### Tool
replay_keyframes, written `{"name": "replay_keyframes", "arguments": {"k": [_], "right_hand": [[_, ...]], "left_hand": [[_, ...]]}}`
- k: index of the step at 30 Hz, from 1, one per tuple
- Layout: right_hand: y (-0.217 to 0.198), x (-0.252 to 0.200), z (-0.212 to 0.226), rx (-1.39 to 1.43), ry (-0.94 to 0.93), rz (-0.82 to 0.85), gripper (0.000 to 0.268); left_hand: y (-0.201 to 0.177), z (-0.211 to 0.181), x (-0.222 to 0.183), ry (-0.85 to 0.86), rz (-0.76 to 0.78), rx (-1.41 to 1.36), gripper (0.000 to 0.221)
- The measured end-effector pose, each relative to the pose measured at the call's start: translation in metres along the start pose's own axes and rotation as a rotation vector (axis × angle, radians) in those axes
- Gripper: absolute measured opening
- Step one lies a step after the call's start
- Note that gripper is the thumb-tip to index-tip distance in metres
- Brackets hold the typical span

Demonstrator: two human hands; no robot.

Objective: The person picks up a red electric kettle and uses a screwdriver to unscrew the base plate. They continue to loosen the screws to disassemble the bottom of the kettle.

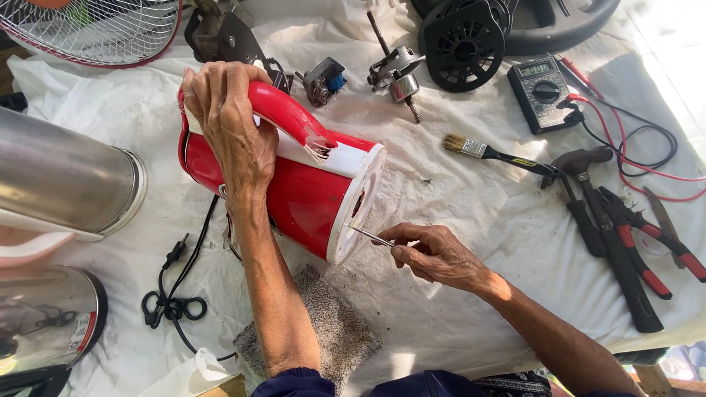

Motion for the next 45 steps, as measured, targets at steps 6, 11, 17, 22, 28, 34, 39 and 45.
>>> {"name": "replay_keyframes", "arguments": {"k": [6,11,17,22,28,34,39,45], "right_hand": [[-0.002,0.002,-0.009,0.104,0.008,0.034,0.036],[-0.001,0.0,-0.01,-0.109,-0.107,-0.024,0.034],[0.005,-0.002,-0.015,-0.591,-0.469,-0.139,0.026],[0.006,0.0,-0.021,-0.551,-0.482,-0.268,0.027],[0.005,-0.001,-0.011,-0.644,-0.614,-0.2,0.029],[0.007,-0.002,-0.009,-0.661,-0.594,-0.199,0.029],[0.006,-0.001,-0.011,-0.644,-0.596,-0.191,0.029],[0.005,-0.001,-0.008,-0.625,-0.582,-0.191,0.027]], "left_hand": [[0.001,0.001,0.0,0.002,-0.007,-0.002,0.048],[0.001,0.001,0.0,-0.004,-0.001,0.003,0.047],[0.001,0.001,0.0,0.0,-0.011,0.005,0.046],[0.008,0.012,0.0,-0.025,-0.036,-0.008,0.057],[-0.001,-0.004,0.001,0.007,-0.01,0.024,0.034],[0.001,0.001,-0.001,-0.012,0.005,0.038,0.049],[0.001,0.0,0.0,0.001,-0.006,0.033,0.047],[0.003,0.002,-0.001,0.001,-0.018,0.042,0.051]]}}
Point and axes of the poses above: each hand's wrist, its own x-axis towards the middle knuckle, its own y-axis out of the palm, z = x × y, the point moved 1 cm from there along x, towards the middle knuckle, and after that the axes turned 12 degrees about -y, right-handed, at the moved point
